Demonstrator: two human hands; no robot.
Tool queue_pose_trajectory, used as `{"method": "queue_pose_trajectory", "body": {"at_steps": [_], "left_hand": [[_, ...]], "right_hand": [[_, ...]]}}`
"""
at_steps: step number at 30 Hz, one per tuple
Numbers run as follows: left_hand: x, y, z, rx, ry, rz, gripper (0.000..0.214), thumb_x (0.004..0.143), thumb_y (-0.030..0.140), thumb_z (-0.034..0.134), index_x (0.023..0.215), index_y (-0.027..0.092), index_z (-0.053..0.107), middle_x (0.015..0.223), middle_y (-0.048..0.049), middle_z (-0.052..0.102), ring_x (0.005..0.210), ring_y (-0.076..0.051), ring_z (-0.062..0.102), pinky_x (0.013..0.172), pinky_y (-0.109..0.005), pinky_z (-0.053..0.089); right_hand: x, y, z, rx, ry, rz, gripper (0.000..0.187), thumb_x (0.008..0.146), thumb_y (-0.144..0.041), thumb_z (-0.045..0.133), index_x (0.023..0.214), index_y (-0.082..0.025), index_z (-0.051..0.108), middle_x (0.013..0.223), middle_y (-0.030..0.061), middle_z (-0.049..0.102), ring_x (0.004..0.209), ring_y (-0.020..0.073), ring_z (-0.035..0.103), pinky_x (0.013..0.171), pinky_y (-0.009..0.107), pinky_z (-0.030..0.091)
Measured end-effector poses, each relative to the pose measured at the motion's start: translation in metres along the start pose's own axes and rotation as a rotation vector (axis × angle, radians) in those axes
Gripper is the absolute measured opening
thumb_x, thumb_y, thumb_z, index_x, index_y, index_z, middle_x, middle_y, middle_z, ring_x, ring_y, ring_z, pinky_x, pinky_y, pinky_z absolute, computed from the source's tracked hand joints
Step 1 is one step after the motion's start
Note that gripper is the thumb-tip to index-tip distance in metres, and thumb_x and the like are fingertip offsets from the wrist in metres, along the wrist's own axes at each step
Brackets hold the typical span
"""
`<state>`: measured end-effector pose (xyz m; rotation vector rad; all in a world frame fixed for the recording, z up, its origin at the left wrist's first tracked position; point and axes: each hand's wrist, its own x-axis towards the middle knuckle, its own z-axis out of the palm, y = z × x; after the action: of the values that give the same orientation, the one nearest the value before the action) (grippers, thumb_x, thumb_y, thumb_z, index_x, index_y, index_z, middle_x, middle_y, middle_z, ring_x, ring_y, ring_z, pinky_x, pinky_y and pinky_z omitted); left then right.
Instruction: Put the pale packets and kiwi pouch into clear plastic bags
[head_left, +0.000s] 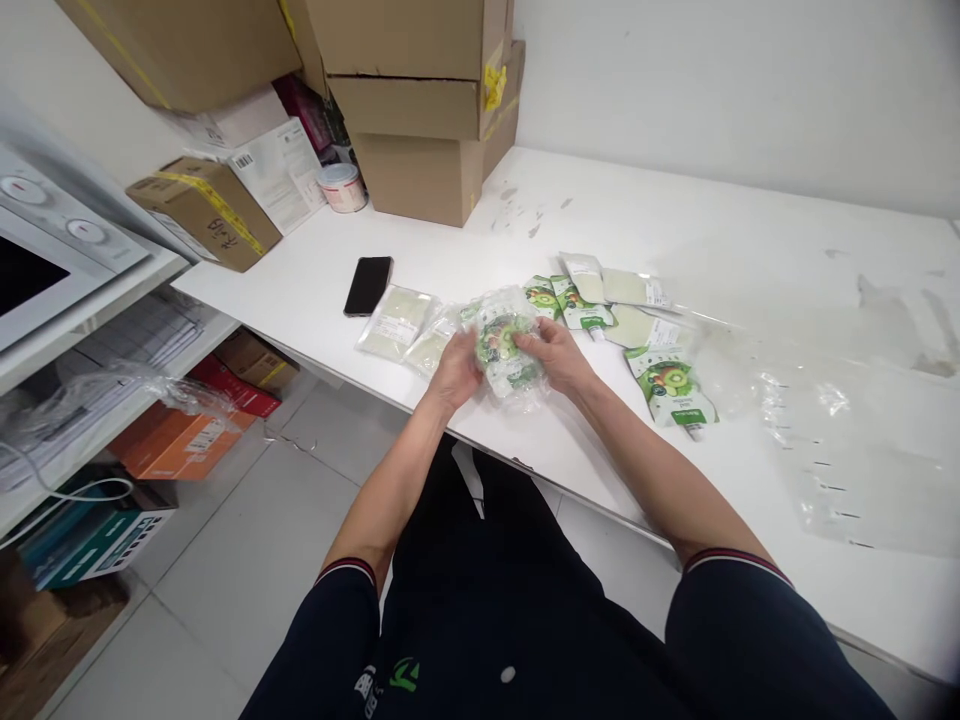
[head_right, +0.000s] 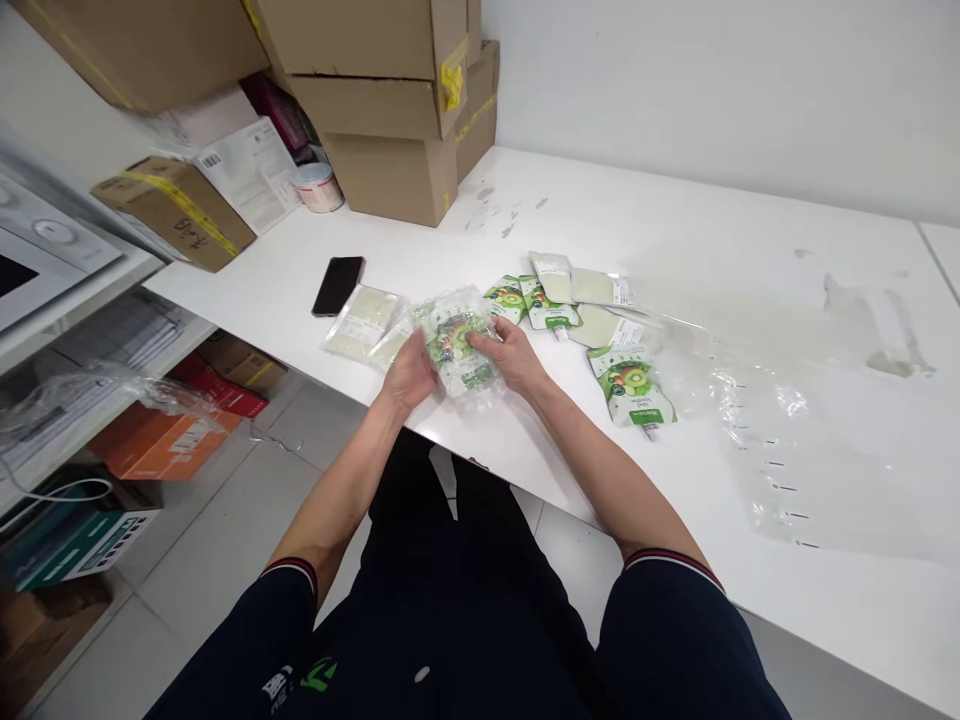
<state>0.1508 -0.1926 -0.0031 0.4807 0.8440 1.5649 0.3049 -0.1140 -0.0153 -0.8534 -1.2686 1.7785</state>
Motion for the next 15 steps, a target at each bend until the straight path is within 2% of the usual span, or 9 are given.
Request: {"method": "queue_pose_trajectory", "body": {"at_steps": [2, 5, 7, 9, 11, 15], "left_hand": [[0.002, 0.004, 0.004, 0.038, 0.032, 0.032, 0.046, 0.065, 0.029, 0.085, 0.107, 0.018, 0.069, 0.101, -0.0059, 0.077, 0.108, -0.028, 0.069, 0.096, -0.039, 0.054], [0.010, 0.015, 0.000, 0.051, -0.006, 0.025, 0.046, 0.059, 0.025, 0.089, 0.099, 0.015, 0.069, 0.093, -0.0070, 0.077, 0.105, -0.029, 0.071, 0.096, -0.040, 0.054], [0.017, 0.023, -0.006, 0.055, -0.013, 0.028, 0.046, 0.056, 0.025, 0.090, 0.096, 0.014, 0.069, 0.090, -0.0074, 0.077, 0.105, -0.030, 0.071, 0.096, -0.041, 0.054], [0.025, 0.028, -0.010, 0.064, 0.044, 0.059, 0.046, 0.055, 0.026, 0.091, 0.093, 0.014, 0.068, 0.087, -0.0074, 0.077, 0.104, -0.030, 0.071, 0.097, -0.042, 0.054], [0.033, 0.031, -0.012, 0.072, 0.127, 0.114, 0.044, 0.060, 0.031, 0.090, 0.093, 0.013, 0.068, 0.087, -0.0074, 0.077, 0.105, -0.029, 0.071, 0.098, -0.042, 0.054], [0.042, 0.031, -0.016, 0.140, 0.171, 0.205, 0.043, 0.077, 0.045, 0.078, 0.105, 0.014, 0.065, 0.108, -0.0103, 0.075, 0.118, -0.027, 0.065, 0.104, -0.042, 0.050]], "right_hand": [[0.004, -0.005, 0.003, 0.017, -0.047, -0.005, 0.059, 0.057, -0.047, 0.091, 0.103, -0.026, 0.061, 0.104, 0.0019, 0.071, 0.094, 0.0212, 0.066, 0.084, 0.037, 0.055], [0.008, -0.021, 0.005, 0.003, -0.297, 0.089, 0.060, 0.065, -0.045, 0.087, 0.114, -0.025, 0.061, 0.110, 0.0042, 0.071, 0.098, 0.0204, 0.066, 0.085, 0.035, 0.054], [0.014, -0.031, 0.005, -0.061, -0.379, 0.151, 0.053, 0.067, -0.045, 0.086, 0.109, -0.023, 0.064, 0.102, 0.0039, 0.072, 0.089, 0.0180, 0.066, 0.077, 0.031, 0.054], [0.027, -0.033, 0.007, -0.124, -0.308, 0.169, 0.048, 0.061, -0.042, 0.090, 0.097, -0.021, 0.065, 0.086, 0.0007, 0.071, 0.076, 0.0148, 0.063, 0.066, 0.027, 0.050], [0.045, -0.030, 0.013, -0.127, -0.210, 0.172, 0.049, 0.053, -0.040, 0.093, 0.087, -0.021, 0.064, 0.071, -0.0023, 0.067, 0.066, 0.0137, 0.061, 0.061, 0.026, 0.048], [0.095, -0.017, 0.039, -0.008, -0.060, 0.101, 0.051, 0.048, -0.045, 0.093, 0.080, -0.022, 0.061, 0.063, -0.0050, 0.063, 0.067, 0.0149, 0.062, 0.066, 0.030, 0.052]]}}
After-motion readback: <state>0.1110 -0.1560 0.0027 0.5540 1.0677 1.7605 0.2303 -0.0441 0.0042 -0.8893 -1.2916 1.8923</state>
